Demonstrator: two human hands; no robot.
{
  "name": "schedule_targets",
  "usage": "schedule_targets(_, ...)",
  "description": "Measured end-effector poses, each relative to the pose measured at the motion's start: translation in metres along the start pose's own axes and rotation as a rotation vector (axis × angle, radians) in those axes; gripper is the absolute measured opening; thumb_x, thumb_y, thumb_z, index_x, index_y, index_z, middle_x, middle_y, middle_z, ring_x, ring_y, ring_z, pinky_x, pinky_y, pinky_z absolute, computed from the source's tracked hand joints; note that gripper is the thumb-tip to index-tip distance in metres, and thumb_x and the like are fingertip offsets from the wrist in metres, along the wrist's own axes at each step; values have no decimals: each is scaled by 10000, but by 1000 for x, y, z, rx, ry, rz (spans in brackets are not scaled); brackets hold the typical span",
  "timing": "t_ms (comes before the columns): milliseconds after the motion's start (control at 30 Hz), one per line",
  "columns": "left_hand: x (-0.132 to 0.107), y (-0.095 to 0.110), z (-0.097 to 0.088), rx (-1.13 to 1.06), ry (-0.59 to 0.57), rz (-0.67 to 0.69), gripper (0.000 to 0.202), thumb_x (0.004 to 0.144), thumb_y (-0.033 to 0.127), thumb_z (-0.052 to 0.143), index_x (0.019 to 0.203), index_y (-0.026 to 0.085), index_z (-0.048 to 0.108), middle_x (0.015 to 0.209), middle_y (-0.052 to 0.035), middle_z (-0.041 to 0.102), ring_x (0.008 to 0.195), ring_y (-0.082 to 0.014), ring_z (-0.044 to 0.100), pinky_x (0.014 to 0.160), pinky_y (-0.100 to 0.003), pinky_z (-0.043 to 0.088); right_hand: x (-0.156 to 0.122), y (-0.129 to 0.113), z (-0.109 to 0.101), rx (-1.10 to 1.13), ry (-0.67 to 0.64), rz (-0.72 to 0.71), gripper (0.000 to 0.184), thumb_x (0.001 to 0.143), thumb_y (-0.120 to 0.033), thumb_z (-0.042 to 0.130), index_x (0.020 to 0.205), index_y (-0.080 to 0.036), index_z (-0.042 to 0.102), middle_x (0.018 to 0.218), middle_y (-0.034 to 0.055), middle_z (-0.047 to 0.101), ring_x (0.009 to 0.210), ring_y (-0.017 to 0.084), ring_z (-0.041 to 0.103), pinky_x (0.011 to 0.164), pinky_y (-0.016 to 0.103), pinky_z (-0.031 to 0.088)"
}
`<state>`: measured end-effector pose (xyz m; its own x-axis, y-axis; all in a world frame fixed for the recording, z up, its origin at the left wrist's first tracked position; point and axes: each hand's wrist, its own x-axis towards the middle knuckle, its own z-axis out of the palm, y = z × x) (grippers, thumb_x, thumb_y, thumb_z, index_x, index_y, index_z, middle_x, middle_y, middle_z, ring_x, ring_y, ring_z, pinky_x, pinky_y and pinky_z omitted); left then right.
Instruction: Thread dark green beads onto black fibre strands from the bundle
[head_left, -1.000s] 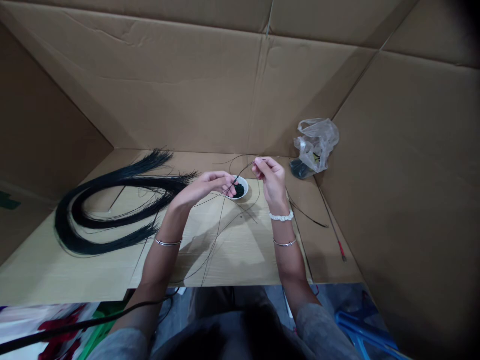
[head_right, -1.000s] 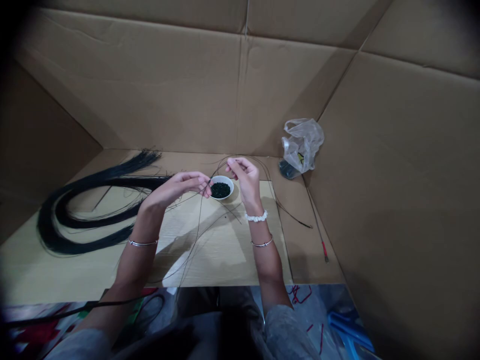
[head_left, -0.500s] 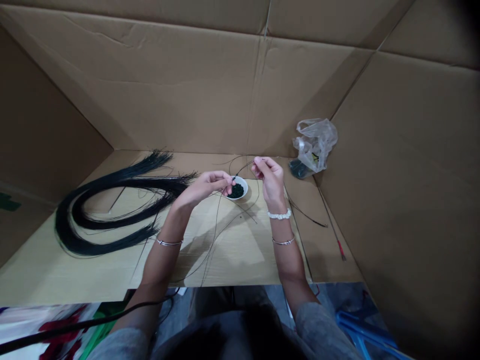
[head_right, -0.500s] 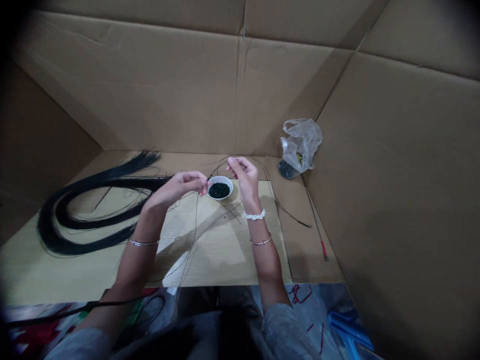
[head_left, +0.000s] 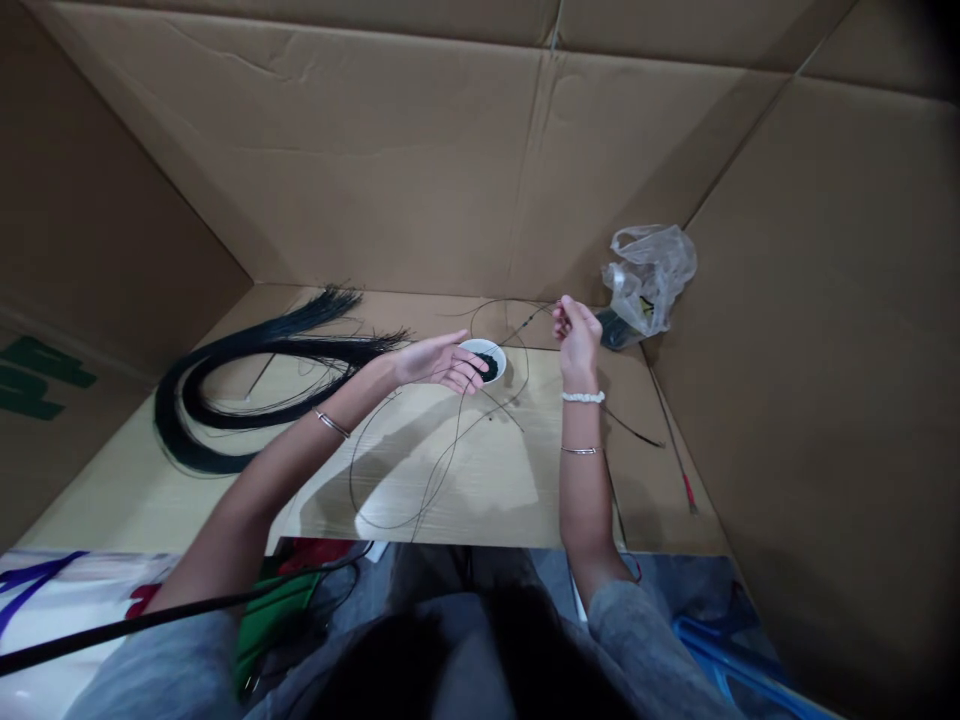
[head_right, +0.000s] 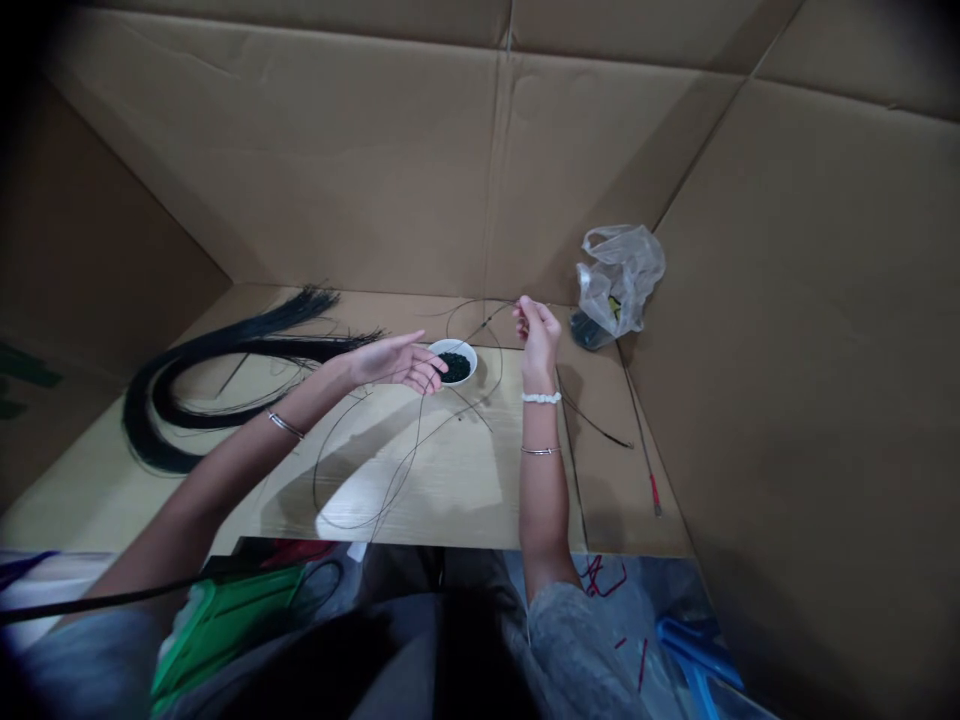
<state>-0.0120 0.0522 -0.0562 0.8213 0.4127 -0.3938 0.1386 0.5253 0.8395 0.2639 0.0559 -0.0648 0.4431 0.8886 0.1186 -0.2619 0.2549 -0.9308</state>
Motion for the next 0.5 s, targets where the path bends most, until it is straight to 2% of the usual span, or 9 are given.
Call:
schedule_targets(133, -1, -2, -15, -10, -7, -89, 780, 962, 750, 306, 1134, 112, 722, 971, -170, 769, 876, -240, 716, 834, -324, 550, 17, 7, -21, 45, 74, 46, 278, 734, -448, 773, 754, -204, 642, 688, -37, 620, 511, 44, 452, 462, 206, 316)
schedule_targets(233, -3, -6, -25, 43, 50, -49, 783, 936, 781, 311, 1128, 140, 718, 975, -152, 765, 893, -248, 706, 849, -342, 548, 24, 7, -34, 79, 120, 64, 262, 740, -421, 774, 759, -204, 628, 684, -45, 613, 500, 39, 441, 452, 202, 304)
schedule_targets(333, -6, -11, -33, 219, 83, 6, 715, 897, 778, 405, 1077, 164, 725, 972, -144, 754, 881, -252, 692, 858, -374, 545, 27, 4, -43, 110, 149, 43, 242, 744, -397, 772, 778, -204, 632, 691, -47, 612, 498, 36, 441, 451, 197, 299)
schedule_targets(400, -12, -12, -36, 326, 88, 12, 566, 862, 674, 574, 1047, 163, 734, 941, -137, 747, 847, -242, 684, 837, -371, 544, 27, 3, -46, 128, 158, 33, 227, 750, -381, 768, 781, -203, 632, 694, -46, 610, 500, 35, 443, 453, 197, 294)
schedule_targets(500, -33, -8, -36, 457, 76, -27, 374, 757, 412, 772, 1009, 136, 753, 865, -118, 744, 787, -230, 683, 778, -349, 540, 27, 1, -51, 140, 169, 35, 196, 769, -357, 746, 776, -202, 627, 696, -44, 603, 504, 36, 436, 459, 202, 289)
